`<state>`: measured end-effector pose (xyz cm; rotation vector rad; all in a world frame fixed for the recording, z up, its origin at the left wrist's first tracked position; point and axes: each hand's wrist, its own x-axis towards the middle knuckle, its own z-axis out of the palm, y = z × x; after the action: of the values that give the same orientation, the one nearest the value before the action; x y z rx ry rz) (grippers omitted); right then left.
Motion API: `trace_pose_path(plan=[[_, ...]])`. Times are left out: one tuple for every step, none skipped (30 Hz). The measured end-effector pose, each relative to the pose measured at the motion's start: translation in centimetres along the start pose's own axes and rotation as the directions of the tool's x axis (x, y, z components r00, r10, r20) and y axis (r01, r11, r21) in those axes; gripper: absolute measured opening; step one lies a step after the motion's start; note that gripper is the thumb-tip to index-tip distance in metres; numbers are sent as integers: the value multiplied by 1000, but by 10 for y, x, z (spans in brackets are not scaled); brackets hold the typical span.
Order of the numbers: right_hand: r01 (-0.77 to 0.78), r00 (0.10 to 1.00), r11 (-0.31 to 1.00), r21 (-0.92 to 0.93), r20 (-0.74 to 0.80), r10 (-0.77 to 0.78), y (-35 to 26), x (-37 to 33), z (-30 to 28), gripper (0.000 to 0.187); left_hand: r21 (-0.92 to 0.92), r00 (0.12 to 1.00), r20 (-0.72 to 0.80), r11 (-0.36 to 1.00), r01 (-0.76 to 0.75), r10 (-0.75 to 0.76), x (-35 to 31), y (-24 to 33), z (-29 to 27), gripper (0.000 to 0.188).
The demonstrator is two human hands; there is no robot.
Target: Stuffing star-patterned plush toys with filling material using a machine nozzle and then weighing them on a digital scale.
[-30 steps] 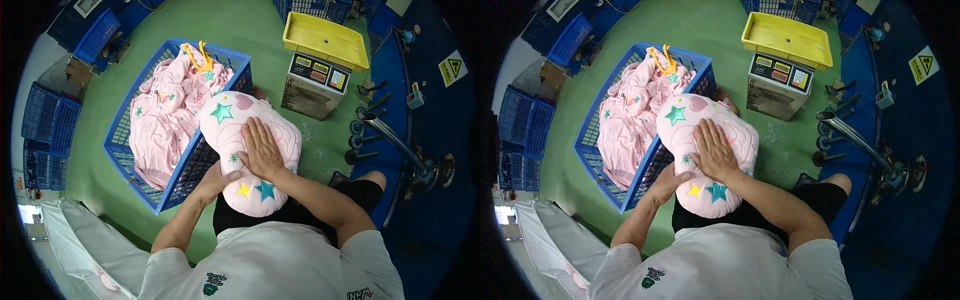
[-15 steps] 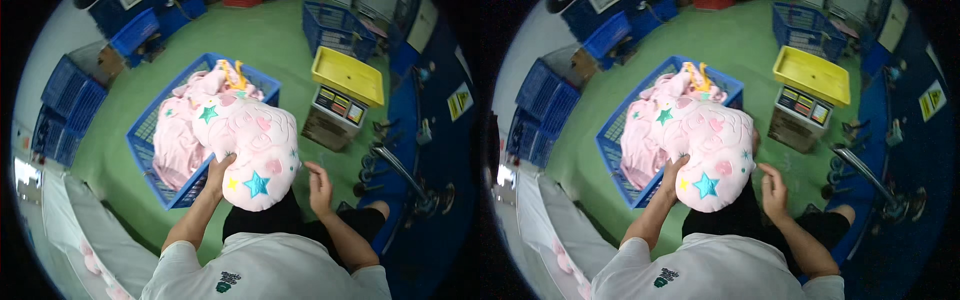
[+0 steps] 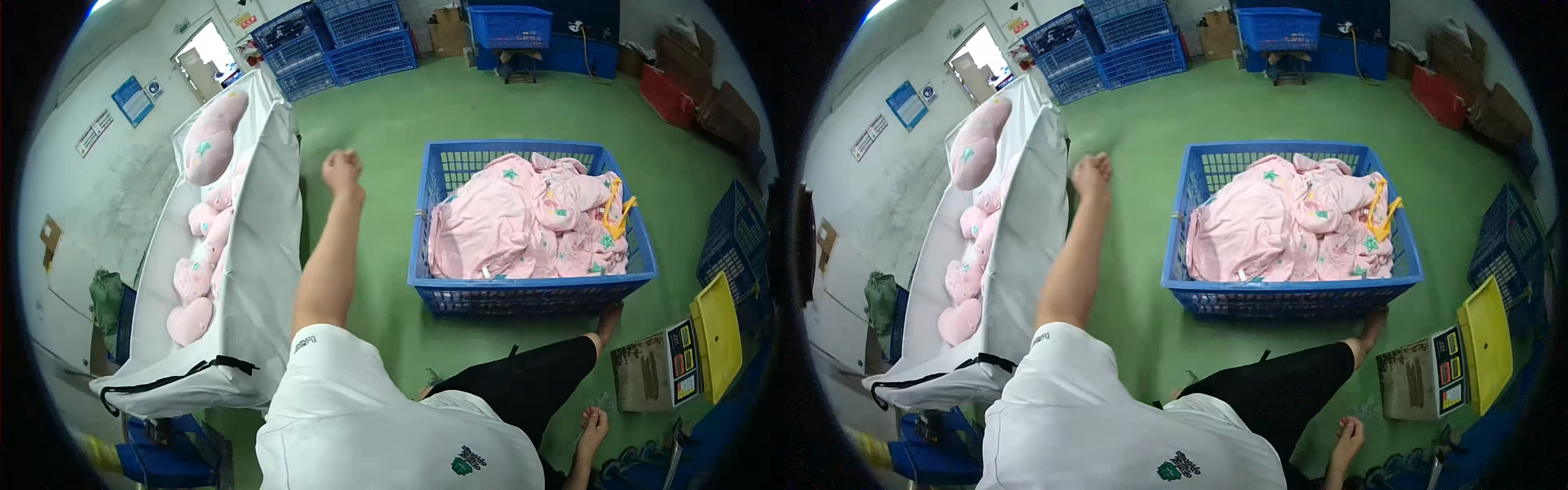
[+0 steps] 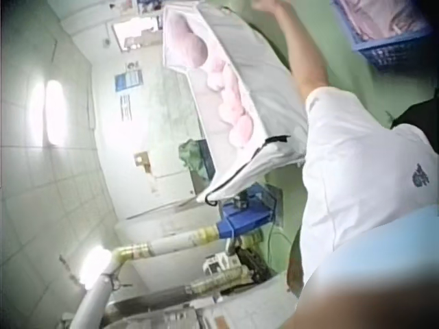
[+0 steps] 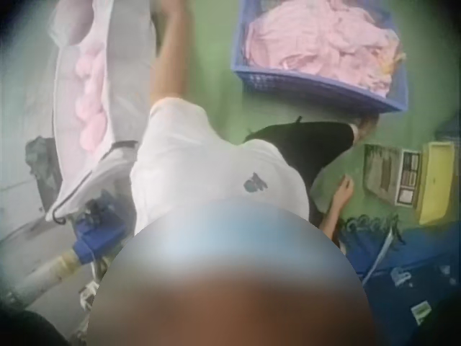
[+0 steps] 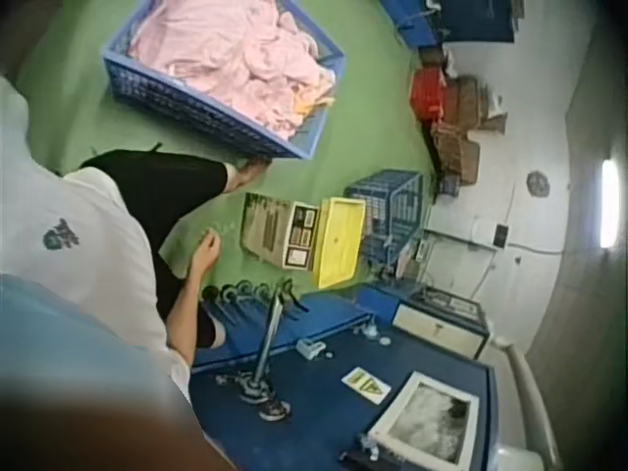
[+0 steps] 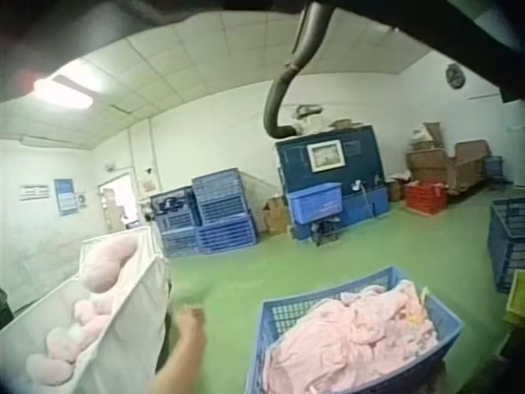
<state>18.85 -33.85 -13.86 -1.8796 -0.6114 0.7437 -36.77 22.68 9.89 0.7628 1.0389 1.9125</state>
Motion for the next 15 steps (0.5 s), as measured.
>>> trace_pose_path(plan=[[-16, 1000, 1000, 5, 27, 16, -2, 0, 2, 26, -19, 999, -39, 1000, -17, 16, -17, -38, 12, 12], [-35, 998, 999, 7, 50, 35, -4, 0, 4, 26, 112, 999, 0, 993, 34, -35, -35, -73, 22, 12], [-57, 996, 998, 7, 70, 57, -5, -2, 5, 25, 284, 973, 160, 952, 113, -163, -50, -102, 28, 14], [-82, 993, 997, 6, 87, 81, -6, -4, 6, 25, 558, 937, 234, 825, 87, -258, -72, -136, 37, 19], [-87, 992, 996, -7, 88, 87, -6, -6, 6, 25, 571, 934, 216, 813, 117, -286, -94, -169, 47, 19], [-103, 989, 994, -29, 106, 106, -5, -9, 5, 25, 725, 884, 307, 688, 23, -353, -115, -199, 57, 34], [-120, 984, 992, -50, 123, 125, -4, -12, 4, 26, 837, 813, 373, 541, -85, -448, -134, -227, 65, 57], [-138, 980, 988, -70, 136, 147, -2, -15, 3, 26, 845, 765, 450, 498, -197, -462, -152, -250, 71, 61], [-195, 968, 975, -109, 137, 209, 0, -17, 1, 26, 849, 754, 483, 448, -279, -445, -170, -272, 77, 64], [-170, 973, 980, -99, 140, 183, 4, -19, 0, 26, 834, 749, 520, 435, -340, -411, -183, -289, 81, 63], [-158, 970, 981, -115, 165, 176, 7, -22, -1, 26, 839, 718, 532, 396, -373, -449, -194, -303, 85, 62], [-151, 968, 980, -131, 182, 174, 11, -26, -2, 26, 826, 711, 549, 415, -381, -440, -200, -315, 86, 62], [-154, 967, 978, -142, 183, 179, 15, -31, -3, 25, 852, 660, 506, 443, -280, -555, -205, -325, 88, 58], [-214, 960, 960, -183, 143, 241, 20, -39, -5, 25, 870, 596, 468, 457, -184, -653, -210, -335, 92, 55], [-180, 970, 977, -113, 146, 196, 25, -46, -4, 26, 856, 658, 514, 376, -354, -550, -213, -343, 93, 49]])
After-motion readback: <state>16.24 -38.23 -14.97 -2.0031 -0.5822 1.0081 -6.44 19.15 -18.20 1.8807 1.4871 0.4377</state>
